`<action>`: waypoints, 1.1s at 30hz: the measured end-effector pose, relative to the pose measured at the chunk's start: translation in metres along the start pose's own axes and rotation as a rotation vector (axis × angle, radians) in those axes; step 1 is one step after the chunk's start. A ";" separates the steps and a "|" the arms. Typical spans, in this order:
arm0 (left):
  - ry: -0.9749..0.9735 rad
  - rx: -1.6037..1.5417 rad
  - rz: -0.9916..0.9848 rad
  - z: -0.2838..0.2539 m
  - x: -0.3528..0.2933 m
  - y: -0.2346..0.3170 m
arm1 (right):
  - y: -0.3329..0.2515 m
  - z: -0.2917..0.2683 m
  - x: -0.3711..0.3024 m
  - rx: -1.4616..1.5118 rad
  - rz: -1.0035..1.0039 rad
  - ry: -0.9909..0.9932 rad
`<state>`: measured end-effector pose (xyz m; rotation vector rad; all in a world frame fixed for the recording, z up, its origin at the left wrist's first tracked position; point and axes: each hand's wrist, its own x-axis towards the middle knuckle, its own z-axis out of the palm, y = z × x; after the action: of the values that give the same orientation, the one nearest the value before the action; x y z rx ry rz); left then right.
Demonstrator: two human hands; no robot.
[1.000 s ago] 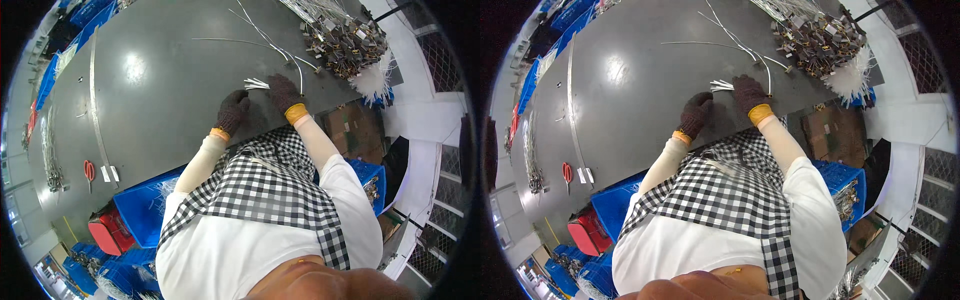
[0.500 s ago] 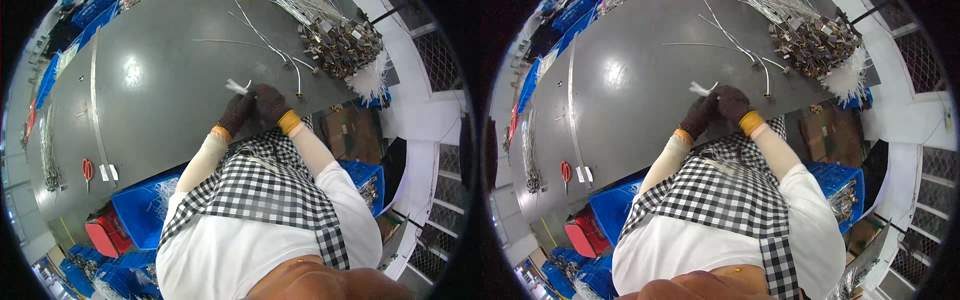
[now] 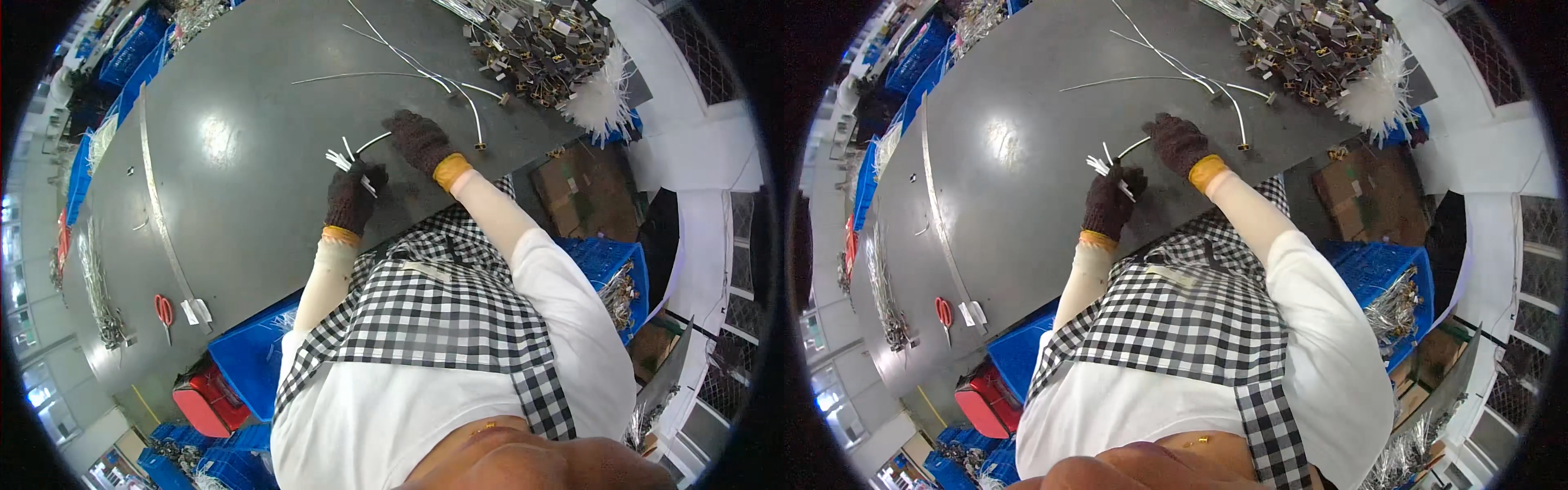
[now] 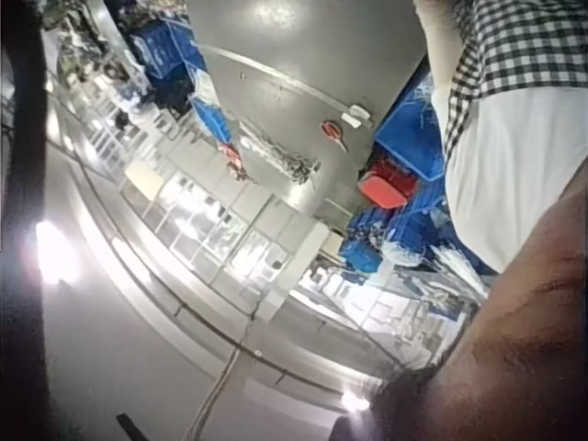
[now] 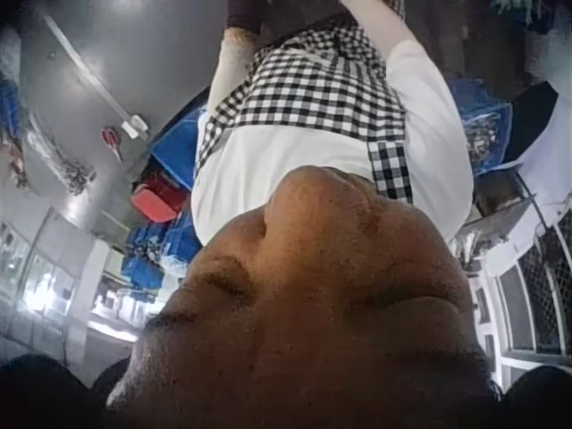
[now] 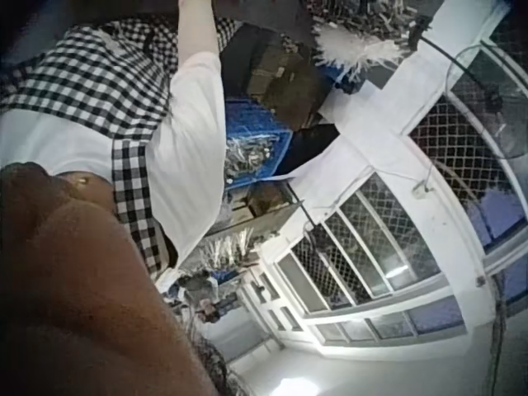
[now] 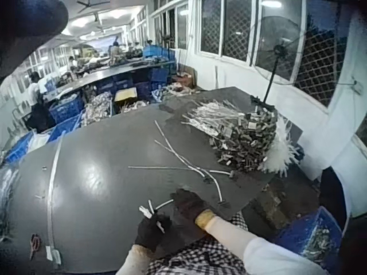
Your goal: The person gathers white wires and metal components into a bundle, then picks up a white tie and wraps it around the group to secure them.
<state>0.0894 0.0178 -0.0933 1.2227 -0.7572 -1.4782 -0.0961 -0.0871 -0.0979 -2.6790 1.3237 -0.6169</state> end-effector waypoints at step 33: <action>-0.101 -0.552 -0.195 0.049 0.020 0.017 | 0.156 -0.063 -0.035 -0.109 0.491 0.059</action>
<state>0.0489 -0.0128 -0.0698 0.8182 -0.2614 -1.7680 -0.2552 -0.1506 -0.0913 -2.2783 1.9850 -0.5754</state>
